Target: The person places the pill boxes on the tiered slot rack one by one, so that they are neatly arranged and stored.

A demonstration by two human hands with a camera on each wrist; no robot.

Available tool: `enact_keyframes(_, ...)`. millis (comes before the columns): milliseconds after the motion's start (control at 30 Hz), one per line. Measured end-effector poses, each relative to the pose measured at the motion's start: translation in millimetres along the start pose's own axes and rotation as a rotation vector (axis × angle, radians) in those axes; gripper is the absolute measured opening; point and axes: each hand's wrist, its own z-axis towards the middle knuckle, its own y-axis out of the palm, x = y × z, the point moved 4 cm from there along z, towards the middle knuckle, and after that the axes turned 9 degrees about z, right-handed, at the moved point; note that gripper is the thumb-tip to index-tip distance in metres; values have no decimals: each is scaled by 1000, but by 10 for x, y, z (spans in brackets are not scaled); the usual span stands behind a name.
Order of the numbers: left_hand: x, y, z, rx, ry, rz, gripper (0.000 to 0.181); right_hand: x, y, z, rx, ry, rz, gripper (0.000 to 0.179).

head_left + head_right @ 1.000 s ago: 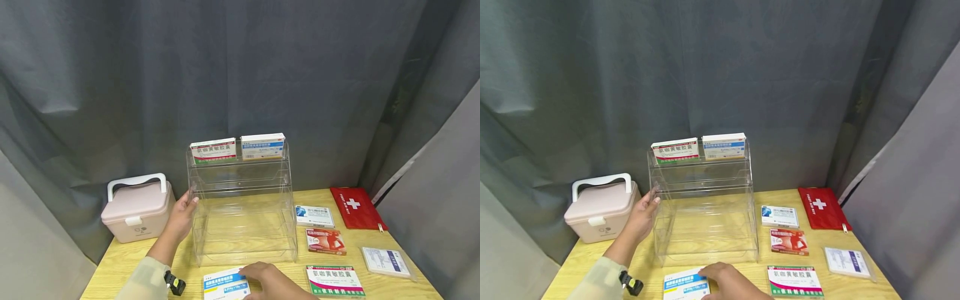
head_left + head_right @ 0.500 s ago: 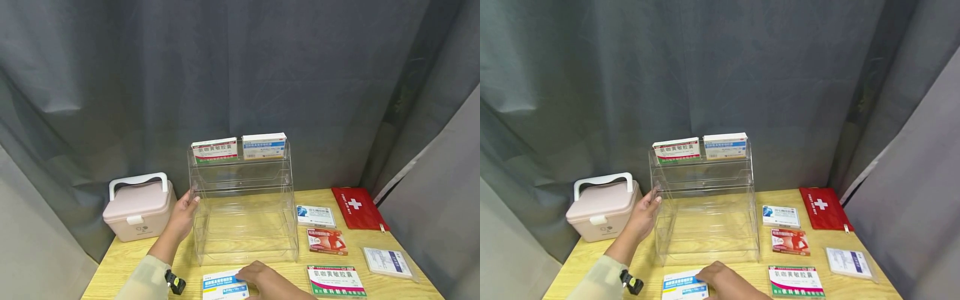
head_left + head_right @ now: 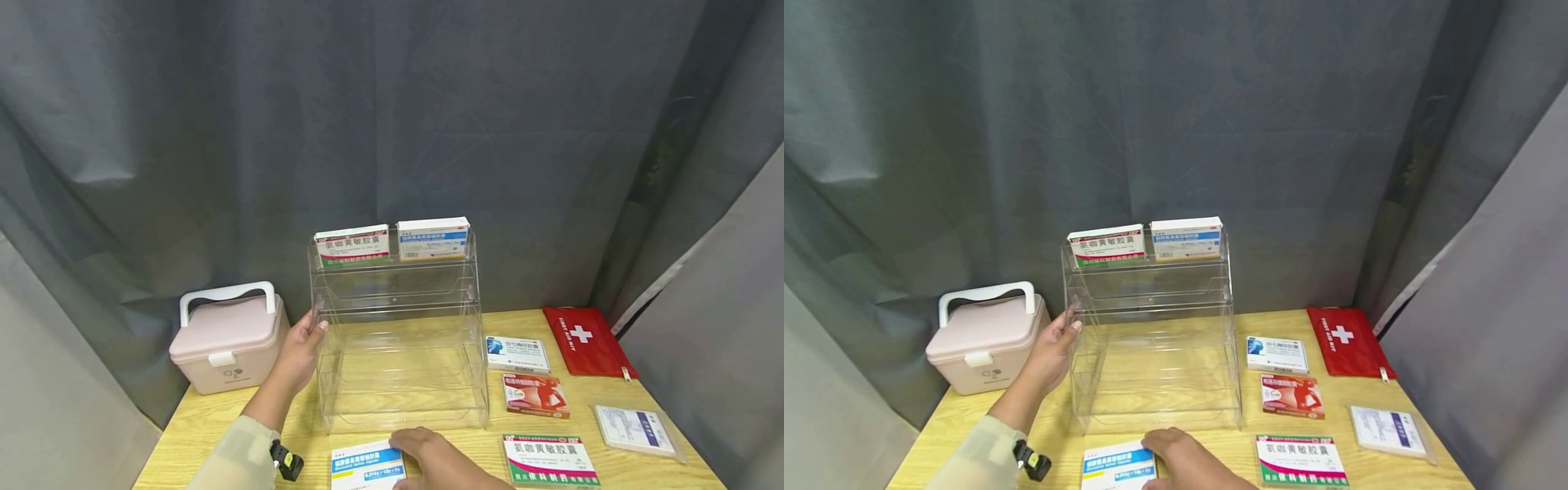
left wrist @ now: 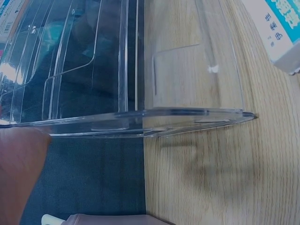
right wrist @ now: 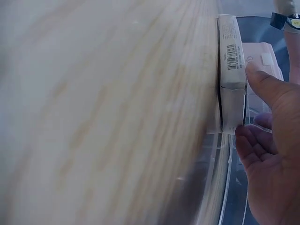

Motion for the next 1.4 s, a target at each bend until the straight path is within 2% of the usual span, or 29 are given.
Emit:
enact_keyframes(167,2,11,4,6,-1,-6,62,53,-2,6,-9,49,81,69)
enact_keyframes(500,-16,-6,10,6,-1,-1,62,100,-3,28,-10,46,63,82)
enact_keyframes(700,-19,-13,-8,3,-9,4,63,95,-8,26,7,27,98,91)
enact_keyframes(800,-15,-10,-8,7,-11,6,63,78,-15,15,27,-6,144,84)
enact_keyframes(900,-12,-8,-2,16,-8,8,62,47,-26,-10,44,-37,223,70)
enact_keyframes(1033,-9,-29,-1,37,-17,9,63,31,-66,-23,77,39,419,44)
enact_keyframes(1200,-2,-49,1,58,-21,9,63,-6,-284,21,149,140,594,24)
enact_keyframes(1300,-7,-38,6,61,-16,11,63,-60,-530,38,175,127,651,25)
enact_keyframes(1400,-10,-10,19,64,-10,-8,63,-128,-862,65,233,85,698,29)
